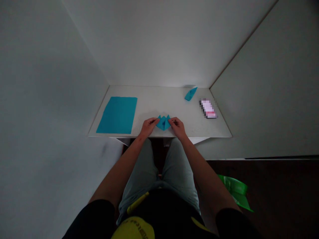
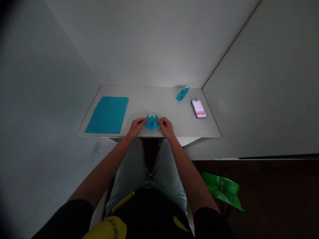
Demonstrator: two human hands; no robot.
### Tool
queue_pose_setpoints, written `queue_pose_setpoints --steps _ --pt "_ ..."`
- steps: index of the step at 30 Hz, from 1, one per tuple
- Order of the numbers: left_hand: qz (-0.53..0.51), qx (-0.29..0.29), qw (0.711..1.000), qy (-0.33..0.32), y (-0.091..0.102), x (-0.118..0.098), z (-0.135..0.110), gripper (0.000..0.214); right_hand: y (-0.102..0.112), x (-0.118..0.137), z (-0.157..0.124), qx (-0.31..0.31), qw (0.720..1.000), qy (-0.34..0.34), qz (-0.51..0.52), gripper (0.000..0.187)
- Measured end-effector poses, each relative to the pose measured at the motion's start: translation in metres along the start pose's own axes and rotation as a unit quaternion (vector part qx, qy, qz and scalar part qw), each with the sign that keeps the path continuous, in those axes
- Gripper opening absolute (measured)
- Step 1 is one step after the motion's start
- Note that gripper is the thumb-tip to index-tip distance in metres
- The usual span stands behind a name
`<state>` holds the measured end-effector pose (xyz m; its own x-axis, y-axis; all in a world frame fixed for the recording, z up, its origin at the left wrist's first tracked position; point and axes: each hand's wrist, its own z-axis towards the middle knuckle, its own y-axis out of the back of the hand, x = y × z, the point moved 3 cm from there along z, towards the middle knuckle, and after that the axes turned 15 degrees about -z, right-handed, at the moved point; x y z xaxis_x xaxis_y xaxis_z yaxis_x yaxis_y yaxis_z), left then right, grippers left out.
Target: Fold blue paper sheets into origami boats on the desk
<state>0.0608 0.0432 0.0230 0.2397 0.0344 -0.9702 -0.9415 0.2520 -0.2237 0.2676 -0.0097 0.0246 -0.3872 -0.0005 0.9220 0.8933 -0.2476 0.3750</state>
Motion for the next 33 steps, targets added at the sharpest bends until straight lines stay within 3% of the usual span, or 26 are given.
queue_pose_setpoints --steps 4,7,12,17,21,24,28,33 --pt "-0.063 -0.079 0.995 -0.014 0.009 0.004 0.002 0.059 0.008 -0.001 0.001 -0.087 0.996 -0.001 0.037 0.051" --pt "-0.108 -0.123 0.986 -0.024 0.012 0.008 0.004 0.064 0.008 -0.003 0.002 -0.103 0.994 -0.003 0.030 0.051" --pt "-0.080 -0.110 0.991 -0.017 0.009 0.006 0.002 0.061 0.006 -0.004 0.001 -0.105 0.994 -0.010 0.039 0.050" --pt "0.012 -0.024 1.000 -0.011 0.003 -0.002 -0.004 0.048 0.004 -0.003 -0.001 -0.061 0.998 -0.010 0.022 0.053" --pt "0.021 -0.011 1.000 -0.007 0.002 -0.002 -0.005 0.036 0.001 -0.003 -0.003 0.008 1.000 -0.008 0.018 0.056" --pt "0.027 -0.005 0.999 0.022 0.001 0.000 -0.004 0.041 0.001 -0.004 -0.003 0.032 0.999 0.000 -0.008 0.051" --pt "0.033 -0.033 0.999 0.018 0.004 0.002 -0.003 0.054 0.004 -0.005 -0.003 0.016 0.998 -0.017 -0.065 0.059" --pt "0.013 -0.138 0.990 -0.005 0.013 0.007 -0.001 0.060 0.005 -0.002 -0.007 0.041 0.994 -0.022 -0.102 0.077"
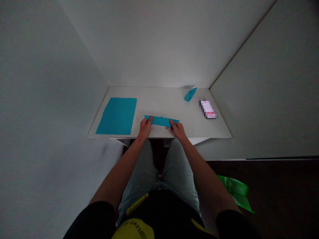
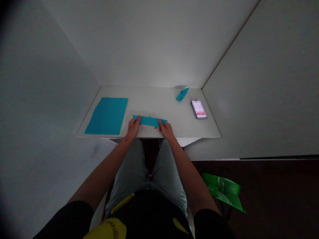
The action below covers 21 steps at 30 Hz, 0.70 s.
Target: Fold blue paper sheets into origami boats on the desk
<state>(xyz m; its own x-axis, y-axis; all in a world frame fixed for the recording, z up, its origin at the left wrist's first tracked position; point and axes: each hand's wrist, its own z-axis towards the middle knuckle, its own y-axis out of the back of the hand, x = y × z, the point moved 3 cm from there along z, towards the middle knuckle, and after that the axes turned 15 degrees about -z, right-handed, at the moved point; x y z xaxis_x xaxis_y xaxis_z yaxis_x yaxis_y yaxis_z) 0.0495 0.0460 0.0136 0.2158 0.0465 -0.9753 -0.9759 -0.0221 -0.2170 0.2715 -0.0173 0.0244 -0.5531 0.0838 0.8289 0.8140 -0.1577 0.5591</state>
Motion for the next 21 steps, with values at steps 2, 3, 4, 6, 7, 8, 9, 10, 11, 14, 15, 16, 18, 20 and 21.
queue_pose_setpoints --steps 2,3,4,6,7,8,9,10,11,14,15,16,18,20,21 --pt "-0.011 -0.019 1.000 -0.012 0.001 0.002 0.002 0.060 0.000 0.001 -0.001 -0.006 1.000 -0.005 0.009 0.082" --pt "-0.014 -0.024 0.999 -0.016 0.002 0.003 0.002 0.061 -0.001 0.001 -0.002 -0.013 1.000 -0.011 0.019 0.084" --pt "-0.016 -0.031 0.999 -0.018 0.002 0.004 0.003 0.062 -0.001 0.000 -0.002 -0.023 0.999 -0.017 0.028 0.085" --pt "-0.022 -0.043 0.999 -0.013 0.003 0.006 0.004 0.064 0.000 0.000 -0.003 -0.049 0.998 -0.026 0.037 0.084" --pt "-0.028 -0.045 0.999 -0.007 0.003 0.007 0.004 0.066 0.000 0.001 -0.003 -0.061 0.997 -0.025 0.039 0.082" --pt "-0.035 -0.047 0.998 -0.002 0.003 0.007 0.004 0.067 0.001 0.002 -0.003 -0.071 0.996 -0.023 0.040 0.081" --pt "-0.042 -0.051 0.998 0.000 0.003 0.006 0.004 0.068 0.002 0.003 -0.003 -0.077 0.996 -0.016 0.045 0.079" --pt "-0.048 -0.057 0.997 0.000 0.003 0.004 0.003 0.068 0.003 0.004 -0.004 -0.081 0.995 -0.007 0.051 0.077" --pt "-0.052 -0.065 0.997 -0.002 0.002 0.002 0.002 0.068 0.004 0.005 -0.005 -0.082 0.995 0.004 0.059 0.074" --pt "-0.056 -0.078 0.995 -0.009 0.000 -0.007 -0.001 0.067 0.006 0.005 -0.012 -0.070 0.994 0.038 0.068 0.061" --pt "-0.058 -0.076 0.995 -0.007 -0.002 -0.010 -0.002 0.067 0.006 0.004 -0.016 -0.057 0.995 0.051 0.064 0.057" --pt "-0.060 -0.073 0.996 -0.003 -0.003 -0.012 -0.003 0.067 0.006 0.003 -0.021 -0.041 0.996 0.063 0.056 0.054" --pt "-0.062 -0.071 0.995 0.007 -0.005 -0.016 -0.004 0.068 0.006 -0.001 -0.032 -0.010 0.995 0.087 0.038 0.048" --pt "-0.058 -0.072 0.996 0.016 -0.005 -0.017 -0.005 0.069 0.007 -0.003 -0.043 0.005 0.994 0.110 0.019 0.043" --pt "-0.052 -0.071 0.996 0.016 -0.005 -0.017 -0.005 0.069 0.008 -0.003 -0.049 0.011 0.992 0.127 0.010 0.041"
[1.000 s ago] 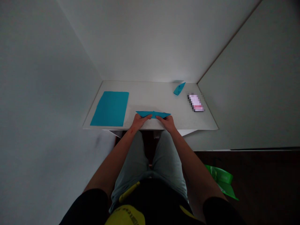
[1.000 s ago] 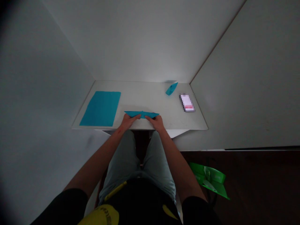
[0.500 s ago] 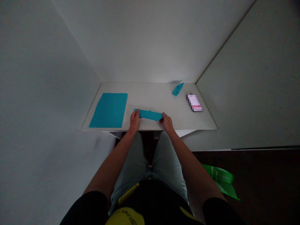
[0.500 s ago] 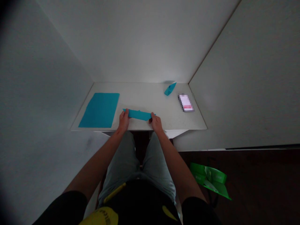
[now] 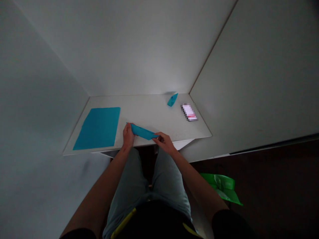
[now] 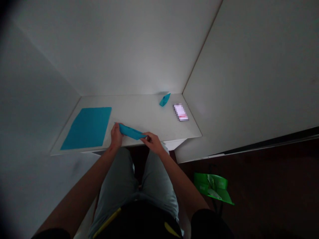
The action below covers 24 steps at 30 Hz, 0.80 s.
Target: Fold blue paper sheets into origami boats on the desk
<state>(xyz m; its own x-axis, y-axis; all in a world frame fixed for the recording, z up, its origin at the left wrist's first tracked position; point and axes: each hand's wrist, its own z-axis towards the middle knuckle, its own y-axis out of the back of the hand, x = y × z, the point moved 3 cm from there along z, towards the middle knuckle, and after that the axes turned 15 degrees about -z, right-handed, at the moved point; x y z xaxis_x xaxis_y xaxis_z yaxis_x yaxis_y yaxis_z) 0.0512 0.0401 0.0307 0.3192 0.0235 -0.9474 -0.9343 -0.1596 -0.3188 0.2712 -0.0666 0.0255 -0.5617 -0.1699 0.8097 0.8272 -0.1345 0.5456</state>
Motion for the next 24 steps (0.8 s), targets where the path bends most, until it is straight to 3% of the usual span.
queue_pose_setpoints --steps 5,10,15,19,24 --pt "-0.015 0.050 0.998 -0.031 -0.003 0.002 0.001 0.071 0.020 0.010 -0.017 0.040 0.993 0.079 -0.072 0.032" --pt "-0.030 0.095 0.994 -0.042 -0.009 0.003 -0.002 0.068 0.090 -0.001 -0.009 -0.064 0.976 0.051 -0.204 0.033" --pt "-0.006 0.120 0.992 -0.037 -0.012 0.003 -0.006 0.063 0.155 -0.034 0.036 -0.123 0.942 -0.050 -0.309 0.037" --pt "0.002 0.128 0.991 -0.029 -0.011 0.003 -0.007 0.061 0.166 -0.058 0.089 -0.087 0.917 -0.119 -0.370 0.035" --pt "0.006 0.133 0.991 -0.018 -0.009 0.003 -0.006 0.058 0.151 -0.071 0.134 -0.053 0.904 -0.136 -0.401 0.049"
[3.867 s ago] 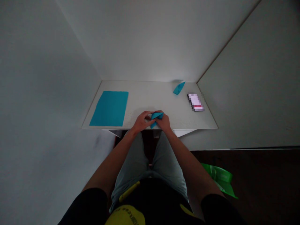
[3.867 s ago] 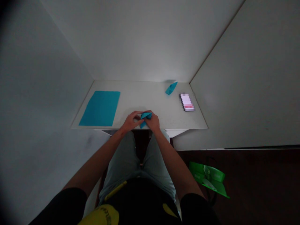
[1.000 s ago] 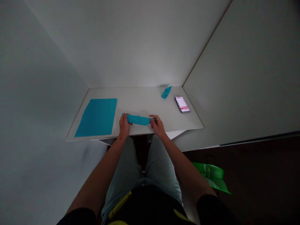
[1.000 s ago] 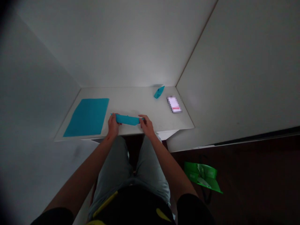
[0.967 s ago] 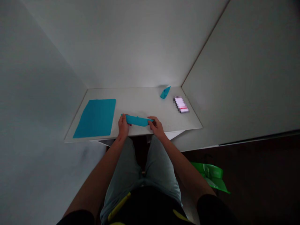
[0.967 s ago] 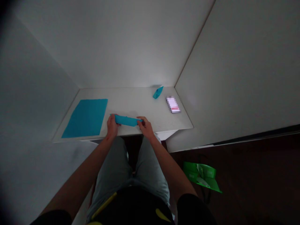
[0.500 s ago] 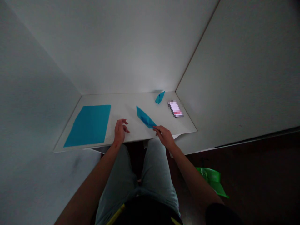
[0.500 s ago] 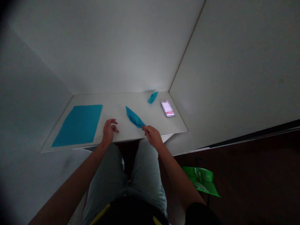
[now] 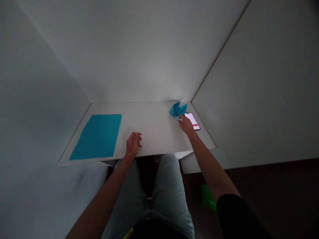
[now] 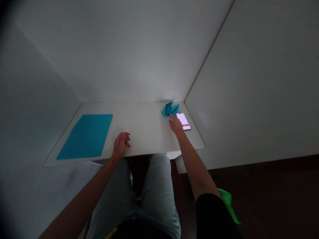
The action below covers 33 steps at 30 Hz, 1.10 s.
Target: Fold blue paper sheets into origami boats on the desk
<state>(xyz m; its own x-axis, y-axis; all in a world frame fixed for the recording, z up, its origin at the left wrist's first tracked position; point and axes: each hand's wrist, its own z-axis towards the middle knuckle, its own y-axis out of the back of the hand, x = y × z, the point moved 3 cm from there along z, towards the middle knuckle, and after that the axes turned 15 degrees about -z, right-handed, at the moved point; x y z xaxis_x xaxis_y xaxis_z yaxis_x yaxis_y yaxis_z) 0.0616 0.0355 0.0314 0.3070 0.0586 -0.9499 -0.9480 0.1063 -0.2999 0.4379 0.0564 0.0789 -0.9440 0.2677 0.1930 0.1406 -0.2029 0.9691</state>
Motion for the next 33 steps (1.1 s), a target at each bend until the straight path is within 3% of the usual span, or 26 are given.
queue_pose_setpoints --steps 4,8,10,13,16,19,22,24,27,30,33 --pt "0.005 0.000 1.000 0.005 -0.004 -0.001 0.001 0.055 -0.015 0.013 -0.012 -0.024 0.999 0.011 0.036 0.055" --pt "0.028 0.005 1.000 -0.006 -0.007 -0.008 -0.002 0.051 -0.037 0.034 -0.049 -0.038 0.989 0.023 0.141 0.046" --pt "0.073 0.012 0.997 -0.035 0.002 -0.018 -0.007 0.047 -0.046 0.044 -0.066 -0.043 0.982 0.028 0.182 0.043" --pt "0.211 0.032 0.969 -0.122 0.040 -0.042 -0.019 0.038 -0.053 0.054 -0.080 -0.047 0.978 0.047 0.195 0.041" --pt "0.378 0.041 0.907 -0.179 0.102 -0.066 -0.037 0.048 -0.054 0.056 -0.081 -0.043 0.978 0.048 0.199 0.041" --pt "0.516 0.036 0.842 -0.150 0.164 -0.074 -0.057 0.083 -0.051 0.056 -0.080 -0.040 0.979 0.046 0.197 0.041" --pt "0.574 0.066 0.808 -0.117 0.198 -0.071 -0.076 0.079 -0.049 0.056 -0.079 -0.032 0.980 0.043 0.194 0.044" --pt "0.564 0.090 0.813 -0.115 0.199 -0.069 -0.085 0.055 -0.048 0.058 -0.080 -0.027 0.980 0.041 0.195 0.048" --pt "0.508 0.116 0.843 -0.133 0.176 -0.070 -0.088 0.035 -0.041 0.067 -0.088 -0.029 0.978 0.058 0.197 0.053" --pt "0.445 0.167 0.866 -0.153 0.136 -0.081 -0.080 0.029 -0.027 0.092 -0.109 -0.028 0.974 0.160 0.156 0.059" --pt "0.413 0.230 0.864 -0.175 0.091 -0.105 -0.066 0.029 -0.011 0.126 -0.133 0.012 0.950 0.298 0.097 0.087"
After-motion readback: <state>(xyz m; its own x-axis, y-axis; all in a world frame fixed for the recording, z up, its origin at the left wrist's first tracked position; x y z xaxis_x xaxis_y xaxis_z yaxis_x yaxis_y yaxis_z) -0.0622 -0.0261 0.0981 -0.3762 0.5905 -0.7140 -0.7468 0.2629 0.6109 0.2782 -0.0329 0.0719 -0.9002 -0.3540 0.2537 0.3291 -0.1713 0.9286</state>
